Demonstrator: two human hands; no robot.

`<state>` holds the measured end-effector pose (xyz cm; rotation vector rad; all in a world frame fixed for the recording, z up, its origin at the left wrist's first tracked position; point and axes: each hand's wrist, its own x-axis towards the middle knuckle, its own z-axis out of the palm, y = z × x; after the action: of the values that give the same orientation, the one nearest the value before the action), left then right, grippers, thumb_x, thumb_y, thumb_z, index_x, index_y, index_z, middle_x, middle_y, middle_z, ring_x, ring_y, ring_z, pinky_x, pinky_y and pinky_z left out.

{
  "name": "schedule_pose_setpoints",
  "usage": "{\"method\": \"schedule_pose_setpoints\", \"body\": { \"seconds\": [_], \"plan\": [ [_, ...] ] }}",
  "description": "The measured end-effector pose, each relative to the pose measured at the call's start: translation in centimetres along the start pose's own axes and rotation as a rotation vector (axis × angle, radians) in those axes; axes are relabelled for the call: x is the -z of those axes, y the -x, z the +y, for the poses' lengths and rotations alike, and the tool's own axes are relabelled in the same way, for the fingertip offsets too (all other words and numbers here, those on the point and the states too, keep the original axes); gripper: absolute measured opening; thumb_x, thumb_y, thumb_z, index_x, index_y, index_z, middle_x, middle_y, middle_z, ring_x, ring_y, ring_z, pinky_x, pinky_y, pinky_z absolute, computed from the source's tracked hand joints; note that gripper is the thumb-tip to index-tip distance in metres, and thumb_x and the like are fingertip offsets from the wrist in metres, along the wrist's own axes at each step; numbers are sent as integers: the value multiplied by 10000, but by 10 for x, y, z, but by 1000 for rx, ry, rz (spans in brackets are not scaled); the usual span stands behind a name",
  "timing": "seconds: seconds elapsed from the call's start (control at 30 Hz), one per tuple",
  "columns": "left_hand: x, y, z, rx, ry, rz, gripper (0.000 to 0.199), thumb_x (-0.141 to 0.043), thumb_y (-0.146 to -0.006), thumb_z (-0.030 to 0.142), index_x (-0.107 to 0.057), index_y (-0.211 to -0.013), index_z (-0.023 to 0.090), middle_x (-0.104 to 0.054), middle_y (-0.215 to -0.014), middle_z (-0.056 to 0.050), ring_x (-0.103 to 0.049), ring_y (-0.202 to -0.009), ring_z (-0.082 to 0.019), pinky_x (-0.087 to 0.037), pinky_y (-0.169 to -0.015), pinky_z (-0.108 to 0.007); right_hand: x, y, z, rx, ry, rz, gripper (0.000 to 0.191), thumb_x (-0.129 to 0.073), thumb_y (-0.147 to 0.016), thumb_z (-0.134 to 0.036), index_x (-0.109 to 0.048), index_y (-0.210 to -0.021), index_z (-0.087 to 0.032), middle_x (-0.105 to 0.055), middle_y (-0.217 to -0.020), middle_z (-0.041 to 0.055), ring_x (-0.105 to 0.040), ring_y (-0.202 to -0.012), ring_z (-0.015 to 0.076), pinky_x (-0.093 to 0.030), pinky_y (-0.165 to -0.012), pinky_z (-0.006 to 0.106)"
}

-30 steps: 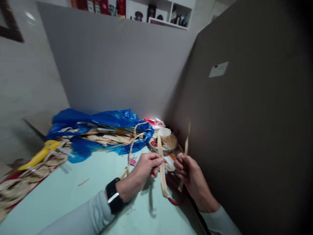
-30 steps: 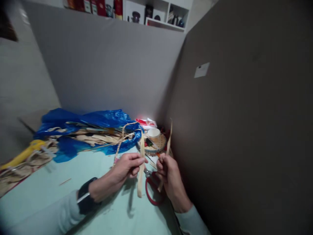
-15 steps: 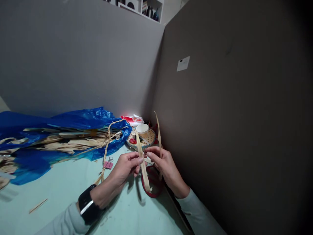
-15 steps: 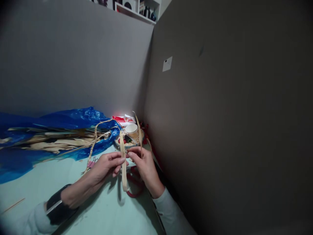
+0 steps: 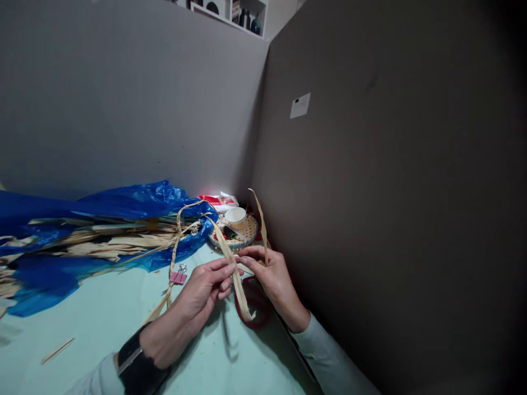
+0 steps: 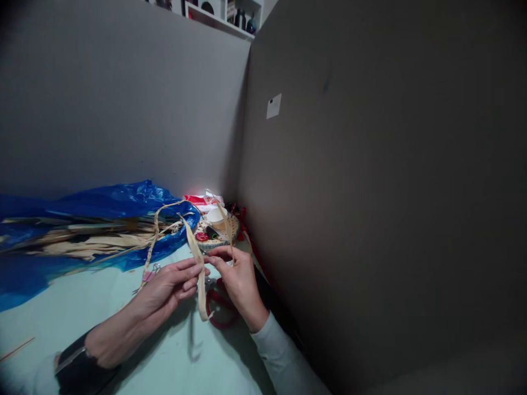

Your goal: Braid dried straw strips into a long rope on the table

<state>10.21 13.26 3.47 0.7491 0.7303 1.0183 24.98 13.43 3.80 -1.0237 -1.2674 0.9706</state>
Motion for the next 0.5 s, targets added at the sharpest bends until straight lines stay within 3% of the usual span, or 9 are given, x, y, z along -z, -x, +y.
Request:
{"method": "schedule_pose_setpoints", "body": {
  "seconds": [0.23,0.5],
  "plan": [
    [-10,13,8,33,144,-21,178,-819,-633,107,-661,-712,87,-455,-554,70,-314,-423,-2,-295,-362,-116,-5,2,5,22,-56,56,135,-774,-693,-251,-695,-745,-155,-689,-737,13,-603,-717,154,-454,-698,255],
    [-12,21,0,59,270,8,36,-674,-778,58,-660,-798,85,-453,-524,71,-302,-384,-1,-267,-342,-98,-10,6,5,42,-24,62,132,-742,-728,-249,-653,-732,-152,-653,-719,10,-578,-695,150,-445,-683,261]
  ]
}}
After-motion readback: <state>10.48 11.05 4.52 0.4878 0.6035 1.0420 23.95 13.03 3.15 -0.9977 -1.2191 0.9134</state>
